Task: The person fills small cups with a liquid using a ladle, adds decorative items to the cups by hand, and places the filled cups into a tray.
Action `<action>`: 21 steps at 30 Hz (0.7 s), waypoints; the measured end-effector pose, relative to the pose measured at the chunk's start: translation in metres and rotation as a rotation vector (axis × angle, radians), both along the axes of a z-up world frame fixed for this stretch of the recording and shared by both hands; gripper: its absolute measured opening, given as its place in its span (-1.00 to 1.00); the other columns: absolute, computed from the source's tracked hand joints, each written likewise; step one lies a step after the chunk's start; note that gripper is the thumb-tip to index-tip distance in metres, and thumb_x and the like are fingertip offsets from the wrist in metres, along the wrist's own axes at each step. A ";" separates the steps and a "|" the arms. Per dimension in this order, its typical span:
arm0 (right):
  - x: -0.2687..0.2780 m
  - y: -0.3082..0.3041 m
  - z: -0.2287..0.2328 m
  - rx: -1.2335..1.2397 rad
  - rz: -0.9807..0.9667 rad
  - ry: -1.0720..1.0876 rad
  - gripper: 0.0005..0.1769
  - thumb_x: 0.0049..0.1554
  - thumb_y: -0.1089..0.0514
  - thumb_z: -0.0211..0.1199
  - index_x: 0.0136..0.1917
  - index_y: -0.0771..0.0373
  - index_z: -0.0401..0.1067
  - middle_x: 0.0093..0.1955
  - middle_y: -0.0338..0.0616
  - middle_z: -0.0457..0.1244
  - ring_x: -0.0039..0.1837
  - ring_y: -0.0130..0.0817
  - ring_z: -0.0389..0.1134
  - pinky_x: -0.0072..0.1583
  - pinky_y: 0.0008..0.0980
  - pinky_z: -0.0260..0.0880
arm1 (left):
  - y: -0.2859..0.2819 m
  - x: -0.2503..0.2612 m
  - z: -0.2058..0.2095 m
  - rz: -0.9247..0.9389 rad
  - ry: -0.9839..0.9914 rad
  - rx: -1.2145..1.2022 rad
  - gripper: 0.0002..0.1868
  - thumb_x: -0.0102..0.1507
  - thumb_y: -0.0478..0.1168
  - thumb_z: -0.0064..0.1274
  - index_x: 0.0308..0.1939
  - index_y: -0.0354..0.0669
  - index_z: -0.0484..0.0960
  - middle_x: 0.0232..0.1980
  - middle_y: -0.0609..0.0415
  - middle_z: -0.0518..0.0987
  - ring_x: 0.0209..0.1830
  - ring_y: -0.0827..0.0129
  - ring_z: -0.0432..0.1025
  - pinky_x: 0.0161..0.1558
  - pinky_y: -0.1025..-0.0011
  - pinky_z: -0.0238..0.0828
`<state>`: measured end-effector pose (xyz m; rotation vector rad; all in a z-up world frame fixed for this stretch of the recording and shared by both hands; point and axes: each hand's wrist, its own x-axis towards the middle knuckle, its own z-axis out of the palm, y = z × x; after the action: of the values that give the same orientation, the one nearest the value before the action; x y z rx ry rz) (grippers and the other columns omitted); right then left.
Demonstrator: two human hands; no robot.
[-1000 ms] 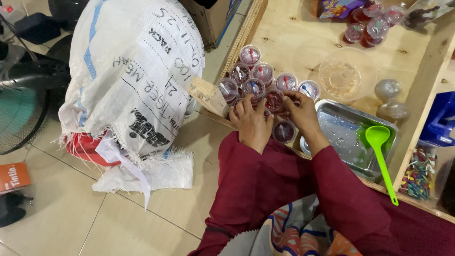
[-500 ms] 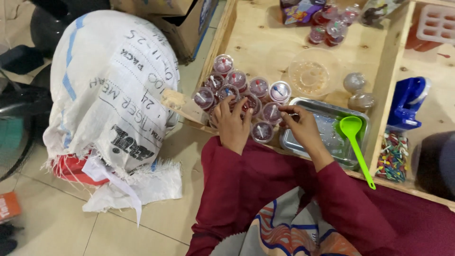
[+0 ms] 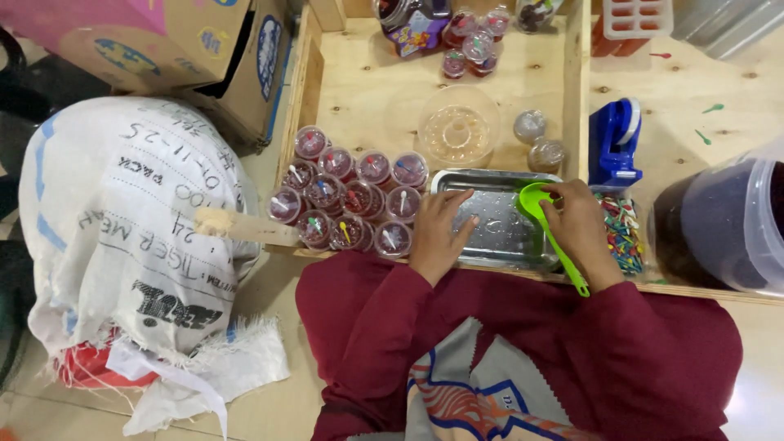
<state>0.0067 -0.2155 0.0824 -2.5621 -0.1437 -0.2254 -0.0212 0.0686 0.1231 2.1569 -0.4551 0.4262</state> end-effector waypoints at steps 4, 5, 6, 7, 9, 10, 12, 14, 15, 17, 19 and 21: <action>0.024 -0.028 -0.010 -0.149 -0.032 -0.125 -0.62 0.11 0.19 0.44 0.22 0.18 0.58 -0.02 -0.02 0.24 0.03 0.01 0.41 0.06 -0.13 0.48 | -0.047 0.020 -0.016 -0.076 0.140 -0.022 -0.42 0.29 -0.16 0.16 0.40 -0.09 0.46 0.15 -0.13 0.56 0.24 -0.03 0.41 0.30 0.03 0.23; 0.033 -0.034 -0.019 -0.231 -0.036 -0.166 -0.56 0.06 0.16 0.47 0.23 0.07 0.57 0.05 -0.11 0.24 0.10 -0.04 0.38 0.09 -0.10 0.43 | -0.058 0.027 -0.022 -0.083 0.203 0.008 -0.38 0.29 -0.17 0.15 0.43 -0.15 0.40 0.18 -0.18 0.55 0.28 -0.07 0.38 0.32 0.01 0.23; 0.044 -0.041 -0.029 -0.312 -0.040 -0.210 -0.50 0.00 0.13 0.49 0.24 -0.04 0.56 0.11 -0.20 0.23 0.16 -0.09 0.34 0.11 -0.07 0.39 | -0.069 0.035 -0.028 -0.090 0.262 0.039 -0.34 0.29 -0.18 0.14 0.46 -0.21 0.35 0.20 -0.23 0.54 0.32 -0.10 0.35 0.34 0.00 0.23; 0.052 -0.043 -0.035 -0.311 -0.047 -0.208 -0.50 0.00 0.13 0.49 0.24 -0.04 0.56 0.11 -0.20 0.23 0.16 -0.09 0.34 0.11 -0.07 0.39 | -0.078 0.043 -0.036 -0.096 0.263 0.041 -0.34 0.29 -0.18 0.14 0.46 -0.21 0.35 0.20 -0.23 0.54 0.32 -0.10 0.35 0.34 0.00 0.23; 0.070 -0.047 -0.046 -0.374 -0.007 -0.226 -0.44 -0.04 0.13 0.50 0.26 -0.06 0.53 0.23 -0.21 0.26 0.30 -0.13 0.29 0.28 -0.08 0.27 | -0.093 0.059 -0.052 -0.097 0.271 0.112 -0.25 0.26 -0.17 0.18 0.49 -0.25 0.28 0.22 -0.29 0.54 0.33 -0.14 0.35 0.38 0.00 0.22; 0.078 -0.044 -0.046 -0.373 -0.009 -0.225 -0.44 -0.04 0.13 0.50 0.26 -0.06 0.53 0.23 -0.21 0.26 0.30 -0.13 0.29 0.28 -0.08 0.27 | -0.100 0.066 -0.059 -0.099 0.272 0.114 -0.25 0.26 -0.17 0.18 0.49 -0.25 0.28 0.22 -0.29 0.54 0.33 -0.14 0.35 0.38 0.00 0.22; 0.090 -0.038 -0.047 -0.372 0.060 -0.264 -0.46 0.05 0.13 0.45 0.31 -0.09 0.51 0.31 -0.24 0.26 0.38 -0.21 0.26 0.40 -0.10 0.11 | -0.113 0.079 -0.073 -0.104 0.271 0.147 -0.19 0.23 -0.15 0.20 0.51 -0.29 0.24 0.23 -0.34 0.52 0.34 -0.19 0.33 0.40 -0.01 0.19; 0.101 -0.039 -0.066 -0.422 0.071 -0.249 -0.50 0.09 0.12 0.41 0.30 -0.15 0.50 0.35 -0.33 0.24 0.43 -0.28 0.21 0.46 -0.09 0.01 | -0.124 0.092 -0.088 -0.108 0.287 0.184 -0.18 0.21 -0.17 0.20 0.51 -0.28 0.23 0.24 -0.33 0.51 0.36 -0.18 0.32 0.41 -0.01 0.19; 0.107 -0.039 -0.075 -0.473 0.086 -0.239 -0.54 0.13 0.11 0.38 0.30 -0.21 0.49 0.39 -0.42 0.22 0.49 -0.35 0.17 0.53 -0.07 -0.09 | -0.130 0.099 -0.095 -0.108 0.298 0.220 -0.17 0.20 -0.20 0.19 0.52 -0.26 0.22 0.26 -0.32 0.51 0.37 -0.17 0.31 0.42 0.00 0.18; 0.111 -0.039 -0.075 -0.495 0.109 -0.206 -0.58 0.20 0.07 0.28 0.32 -0.23 0.45 0.40 -0.39 0.22 0.50 -0.33 0.16 0.54 0.00 -0.14 | -0.140 0.108 -0.109 -0.122 0.298 0.278 -0.15 0.20 -0.19 0.17 0.53 -0.24 0.19 0.27 -0.30 0.50 0.38 -0.15 0.30 0.44 0.02 0.14; 0.115 -0.039 -0.082 -0.517 0.134 -0.173 -0.62 0.27 0.03 0.19 0.35 -0.25 0.41 0.42 -0.36 0.22 0.50 -0.31 0.16 0.55 0.07 -0.19 | -0.147 0.116 -0.126 -0.136 0.297 0.334 -0.14 0.19 -0.19 0.14 0.55 -0.22 0.15 0.29 -0.27 0.49 0.38 -0.13 0.29 0.46 0.03 0.11; 0.121 -0.042 -0.095 -0.613 0.083 -0.214 -0.70 0.32 -0.03 0.14 0.30 -0.32 0.43 0.29 -0.48 0.29 0.30 -0.47 0.29 0.55 0.02 -0.14 | -0.153 0.125 -0.146 -0.122 0.363 0.369 -0.06 0.17 -0.13 0.14 0.58 -0.18 0.07 0.31 -0.25 0.48 0.41 -0.13 0.26 0.47 0.01 0.06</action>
<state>0.1278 -0.2574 -0.0130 -3.1214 -0.4609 -0.4861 0.1035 -0.0840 -0.0233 2.4750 -0.4826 -0.1312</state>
